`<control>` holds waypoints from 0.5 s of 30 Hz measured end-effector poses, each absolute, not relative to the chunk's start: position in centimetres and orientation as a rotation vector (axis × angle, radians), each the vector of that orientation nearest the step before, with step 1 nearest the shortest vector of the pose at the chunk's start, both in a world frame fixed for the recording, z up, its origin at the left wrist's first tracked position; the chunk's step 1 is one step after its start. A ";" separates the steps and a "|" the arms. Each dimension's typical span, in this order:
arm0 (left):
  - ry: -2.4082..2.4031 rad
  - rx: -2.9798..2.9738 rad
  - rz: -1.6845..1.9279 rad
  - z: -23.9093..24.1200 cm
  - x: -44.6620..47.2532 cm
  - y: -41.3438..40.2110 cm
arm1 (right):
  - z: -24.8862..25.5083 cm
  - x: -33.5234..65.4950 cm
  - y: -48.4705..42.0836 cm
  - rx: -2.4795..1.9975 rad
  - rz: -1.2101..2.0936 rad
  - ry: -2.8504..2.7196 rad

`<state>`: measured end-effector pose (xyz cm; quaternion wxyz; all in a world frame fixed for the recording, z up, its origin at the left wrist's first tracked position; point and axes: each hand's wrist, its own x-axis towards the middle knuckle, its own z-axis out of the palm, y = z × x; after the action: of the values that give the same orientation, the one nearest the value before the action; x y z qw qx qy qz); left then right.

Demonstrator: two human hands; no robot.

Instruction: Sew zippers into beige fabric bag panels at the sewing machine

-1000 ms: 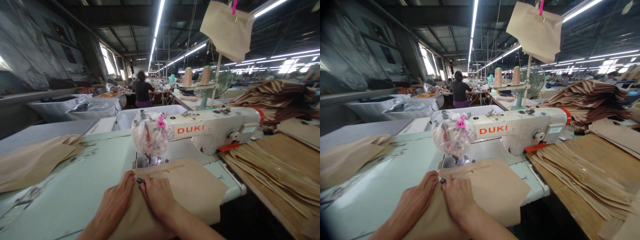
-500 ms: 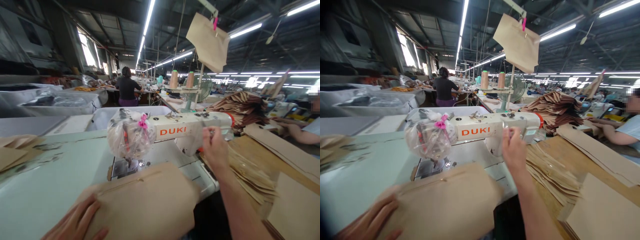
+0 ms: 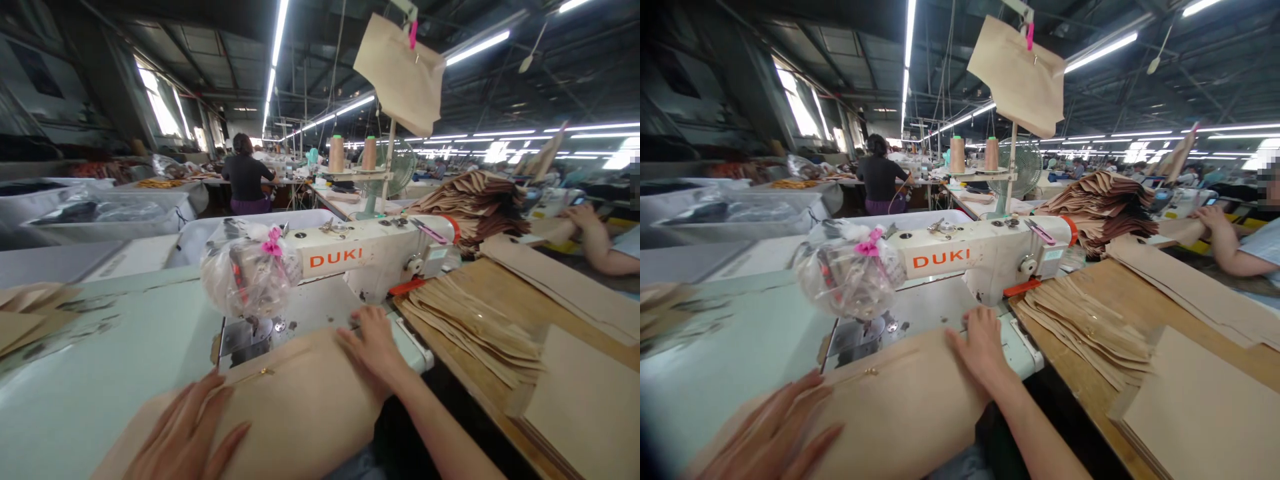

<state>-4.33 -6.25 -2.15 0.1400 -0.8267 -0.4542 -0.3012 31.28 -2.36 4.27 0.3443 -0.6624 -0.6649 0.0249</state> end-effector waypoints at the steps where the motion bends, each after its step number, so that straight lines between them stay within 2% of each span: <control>1: -1.307 -2.402 -0.850 -1.4 -2.4 -5.8 | 2.8 29.9 -2.4 -1.697 0.157 -1.765; 4: -1.359 -2.454 -0.939 0.8 2.9 -4.4 | 1.5 27.5 -2.6 -1.568 0.313 -1.852; 6: -1.341 -2.516 -1.040 2.0 5.1 -3.8 | 2.5 27.1 -3.4 -1.393 0.438 -1.912; 11: -1.259 -2.682 -1.028 3.5 5.2 -5.5 | 5.6 28.3 -7.1 -0.869 0.916 -1.854; 13: -1.069 -2.734 -1.089 4.1 4.4 -7.3 | 6.4 28.5 -8.3 -0.772 1.128 -1.740; 15: -0.785 -2.715 -1.131 4.9 3.7 -8.8 | 7.1 28.3 -9.1 -0.823 1.149 -1.646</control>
<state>3.72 -8.82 4.91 0.0490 -0.8909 -0.2575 -0.3710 28.31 -9.07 7.10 0.4669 -0.3354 -0.6709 0.4684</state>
